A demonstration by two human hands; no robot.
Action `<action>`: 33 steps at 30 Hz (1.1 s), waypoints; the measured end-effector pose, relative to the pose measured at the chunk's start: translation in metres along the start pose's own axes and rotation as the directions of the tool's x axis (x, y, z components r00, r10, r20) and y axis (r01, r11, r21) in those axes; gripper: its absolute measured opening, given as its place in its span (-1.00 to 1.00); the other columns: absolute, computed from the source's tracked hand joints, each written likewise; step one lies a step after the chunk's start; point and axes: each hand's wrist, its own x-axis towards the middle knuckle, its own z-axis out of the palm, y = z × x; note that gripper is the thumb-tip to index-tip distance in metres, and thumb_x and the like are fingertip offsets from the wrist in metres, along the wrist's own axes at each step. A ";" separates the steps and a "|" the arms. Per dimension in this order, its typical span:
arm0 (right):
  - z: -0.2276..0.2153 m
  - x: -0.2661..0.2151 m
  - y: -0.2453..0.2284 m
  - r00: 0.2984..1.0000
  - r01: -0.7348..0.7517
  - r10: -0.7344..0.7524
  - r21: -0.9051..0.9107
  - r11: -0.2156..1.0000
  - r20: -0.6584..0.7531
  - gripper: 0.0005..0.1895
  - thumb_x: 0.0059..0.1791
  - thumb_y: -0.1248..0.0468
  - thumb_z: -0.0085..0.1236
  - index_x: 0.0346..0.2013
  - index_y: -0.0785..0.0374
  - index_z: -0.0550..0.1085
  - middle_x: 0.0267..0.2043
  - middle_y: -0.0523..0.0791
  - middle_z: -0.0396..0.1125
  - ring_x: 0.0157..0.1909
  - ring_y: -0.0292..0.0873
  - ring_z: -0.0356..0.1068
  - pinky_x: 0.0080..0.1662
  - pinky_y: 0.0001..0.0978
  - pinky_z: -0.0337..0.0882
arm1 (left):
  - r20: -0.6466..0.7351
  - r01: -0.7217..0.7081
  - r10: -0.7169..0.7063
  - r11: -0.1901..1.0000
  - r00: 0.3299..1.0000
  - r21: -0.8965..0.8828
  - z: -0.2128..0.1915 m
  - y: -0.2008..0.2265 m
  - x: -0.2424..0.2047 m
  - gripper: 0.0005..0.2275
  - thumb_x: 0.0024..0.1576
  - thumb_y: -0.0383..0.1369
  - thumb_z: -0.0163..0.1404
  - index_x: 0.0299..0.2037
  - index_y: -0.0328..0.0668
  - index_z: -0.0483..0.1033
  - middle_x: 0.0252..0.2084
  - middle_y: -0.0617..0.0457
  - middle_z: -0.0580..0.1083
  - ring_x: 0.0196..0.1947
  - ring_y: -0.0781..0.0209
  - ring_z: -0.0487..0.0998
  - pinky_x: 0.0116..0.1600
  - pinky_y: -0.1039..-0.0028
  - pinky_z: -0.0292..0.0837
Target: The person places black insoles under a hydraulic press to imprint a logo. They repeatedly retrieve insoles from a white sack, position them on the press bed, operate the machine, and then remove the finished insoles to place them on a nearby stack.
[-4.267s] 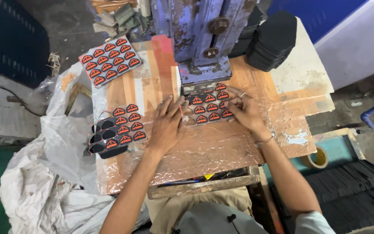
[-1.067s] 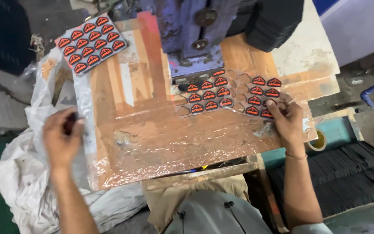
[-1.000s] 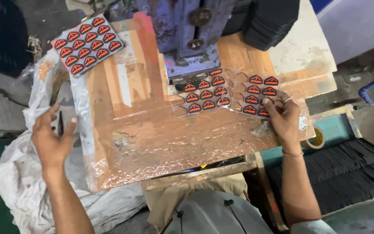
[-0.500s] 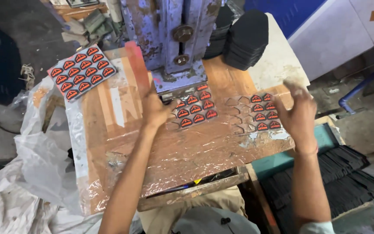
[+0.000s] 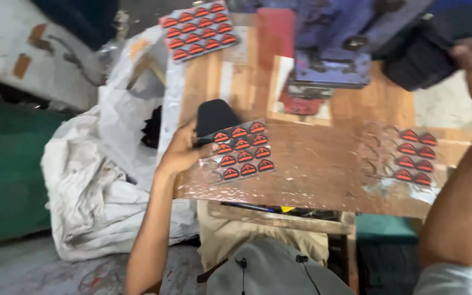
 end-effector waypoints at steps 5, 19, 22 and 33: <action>0.051 -0.119 -0.149 0.980 -0.002 -0.077 -0.391 0.920 -0.186 -0.78 0.19 0.31 0.00 0.09 0.36 0.45 0.03 0.00 0.44 0.07 -0.06 0.41 0.13 -0.23 0.38 | -0.001 0.077 -0.076 0.997 0.997 0.016 -0.009 -0.002 0.002 -0.40 0.02 -0.68 0.18 0.33 -0.34 0.30 0.04 0.09 0.50 -0.02 0.36 0.52 0.04 0.48 0.54; 0.164 -0.110 -0.253 0.904 0.325 -0.159 -0.398 0.858 0.396 -0.16 0.04 -0.15 0.00 0.38 0.45 0.22 0.49 0.15 0.05 0.51 0.19 0.00 0.45 0.09 -0.09 | 0.128 -0.301 0.483 0.300 0.866 0.905 0.097 0.002 0.071 -0.25 0.09 -0.08 0.21 0.40 -0.35 0.18 0.44 -0.33 0.21 0.44 -0.36 0.18 0.49 -0.06 0.02; 0.166 -0.092 -0.245 0.903 0.354 -0.209 -0.375 0.857 0.376 -0.20 0.09 -0.17 -0.05 0.37 0.44 0.25 0.48 0.13 0.08 0.52 0.19 0.00 0.48 0.04 -0.08 | 0.267 -0.382 0.436 0.202 0.859 0.902 0.128 -0.018 0.088 -0.31 0.17 -0.06 0.07 0.45 -0.30 0.18 0.47 -0.26 0.18 0.46 -0.34 0.12 0.47 -0.14 -0.03; 0.156 -0.076 -0.239 0.925 0.308 -0.225 -0.261 0.915 0.305 -0.32 0.02 -0.13 0.09 0.24 0.31 0.42 0.31 0.19 0.27 0.38 0.19 0.25 0.45 0.07 -0.01 | 0.292 -0.377 0.337 0.219 0.895 0.900 0.136 -0.002 0.078 -0.41 0.23 -0.01 -0.03 0.35 -0.30 0.31 0.42 -0.20 0.22 0.42 -0.28 0.13 0.45 -0.10 -0.06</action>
